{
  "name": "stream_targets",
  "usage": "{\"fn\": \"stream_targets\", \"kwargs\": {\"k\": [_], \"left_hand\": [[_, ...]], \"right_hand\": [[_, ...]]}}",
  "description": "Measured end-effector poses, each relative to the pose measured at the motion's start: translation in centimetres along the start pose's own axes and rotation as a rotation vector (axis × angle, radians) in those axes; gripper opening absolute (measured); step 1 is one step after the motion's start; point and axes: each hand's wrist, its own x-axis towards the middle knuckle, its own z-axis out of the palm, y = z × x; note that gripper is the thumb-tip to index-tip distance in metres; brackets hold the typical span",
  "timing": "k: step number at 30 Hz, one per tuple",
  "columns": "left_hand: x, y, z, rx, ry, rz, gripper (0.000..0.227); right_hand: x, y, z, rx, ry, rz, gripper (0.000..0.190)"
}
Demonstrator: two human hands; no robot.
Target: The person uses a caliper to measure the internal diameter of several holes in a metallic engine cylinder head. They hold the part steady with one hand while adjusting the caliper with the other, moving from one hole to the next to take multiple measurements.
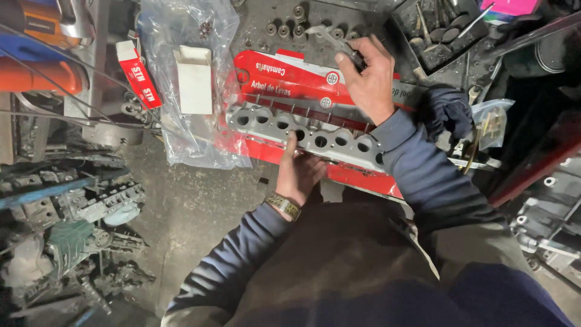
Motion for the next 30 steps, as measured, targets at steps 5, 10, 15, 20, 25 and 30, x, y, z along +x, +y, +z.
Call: {"fn": "stream_targets", "kwargs": {"k": [5, 10, 15, 20, 25, 30], "left_hand": [[1.8, -1.7, -0.1, 0.063, 0.121, 0.079, 0.063], [0.9, -0.6, 1.3, 0.166, 0.252, 0.117, 0.078], [0.9, 0.7, 3.8, 0.257, 0.108, 0.039, 0.068], [0.7, -0.4, 4.2, 0.309, 0.334, 0.151, 0.059], [-0.5, 0.0, 6.3, 0.252, 0.346, 0.126, 0.076], [-0.3, 0.6, 6.3, 0.271, 0.392, 0.092, 0.081]], "right_hand": [[0.4, 2.8, 0.1, 0.511, 0.029, 0.199, 0.012], [1.9, 4.5, 0.6, 0.839, 0.079, 0.413, 0.013], [2.3, 8.1, 3.7, 1.172, 0.151, 0.976, 0.070], [1.1, 10.4, 5.7, 1.272, 0.333, 1.119, 0.076], [0.6, 10.4, 6.6, 1.300, 0.325, 1.148, 0.078], [0.5, 9.1, 6.8, 1.225, 0.310, 1.262, 0.074]]}}
